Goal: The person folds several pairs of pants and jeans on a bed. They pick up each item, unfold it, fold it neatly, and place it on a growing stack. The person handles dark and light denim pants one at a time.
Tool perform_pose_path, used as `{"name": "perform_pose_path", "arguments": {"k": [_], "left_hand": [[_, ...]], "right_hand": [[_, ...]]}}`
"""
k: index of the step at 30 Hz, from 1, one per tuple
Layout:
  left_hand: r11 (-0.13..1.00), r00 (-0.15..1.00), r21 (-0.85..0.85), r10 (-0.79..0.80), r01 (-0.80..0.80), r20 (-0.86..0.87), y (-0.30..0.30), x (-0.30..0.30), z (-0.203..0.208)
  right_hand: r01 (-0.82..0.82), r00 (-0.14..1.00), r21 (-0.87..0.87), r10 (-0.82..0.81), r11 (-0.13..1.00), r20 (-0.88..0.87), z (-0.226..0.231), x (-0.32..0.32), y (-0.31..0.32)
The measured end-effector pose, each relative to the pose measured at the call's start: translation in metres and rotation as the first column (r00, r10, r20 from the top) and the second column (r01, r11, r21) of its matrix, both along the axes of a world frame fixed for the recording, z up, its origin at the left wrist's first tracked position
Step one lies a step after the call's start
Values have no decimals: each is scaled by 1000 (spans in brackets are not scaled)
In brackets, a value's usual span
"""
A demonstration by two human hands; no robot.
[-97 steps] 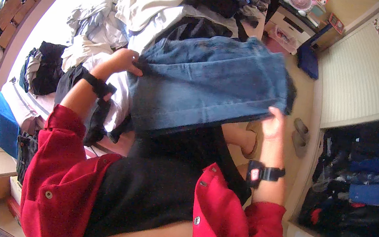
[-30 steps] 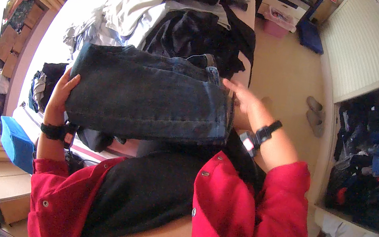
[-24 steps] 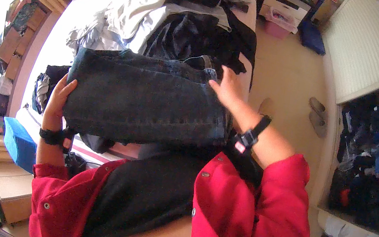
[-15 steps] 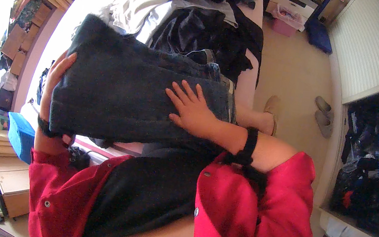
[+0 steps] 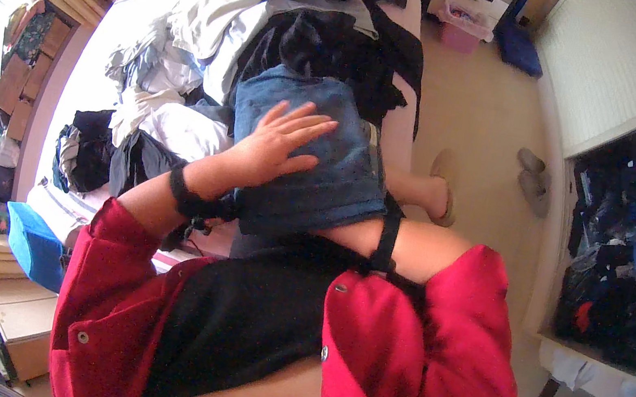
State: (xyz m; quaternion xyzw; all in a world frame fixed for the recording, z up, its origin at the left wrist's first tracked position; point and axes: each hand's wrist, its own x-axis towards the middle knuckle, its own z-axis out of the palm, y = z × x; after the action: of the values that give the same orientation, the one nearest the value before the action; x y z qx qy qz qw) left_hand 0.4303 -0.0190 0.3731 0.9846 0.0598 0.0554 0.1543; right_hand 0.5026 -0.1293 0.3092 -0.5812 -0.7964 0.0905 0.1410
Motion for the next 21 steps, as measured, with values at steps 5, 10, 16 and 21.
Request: {"name": "perform_pose_path", "arguments": {"k": [5,10,16,21], "left_hand": [[983,992,165,93,-78,-85,14,-59,-19],[996,995,17,86,-85,-57,17,-84,-50],[996,994,6,88,-88,-63,12,-81,-66],[1000,998,29,-4,6,-62,-39,-78,-31]], "right_hand": [[-11,998,-3,11,1000,-65,-5,-5,6],[-12,839,-79,-33,997,-544,1,28,-4],[-224,-219,-340,-387,913,-895,-5,68,-11],[-259,-472,-350,-434,900,-767,-20,76,-17]]}}
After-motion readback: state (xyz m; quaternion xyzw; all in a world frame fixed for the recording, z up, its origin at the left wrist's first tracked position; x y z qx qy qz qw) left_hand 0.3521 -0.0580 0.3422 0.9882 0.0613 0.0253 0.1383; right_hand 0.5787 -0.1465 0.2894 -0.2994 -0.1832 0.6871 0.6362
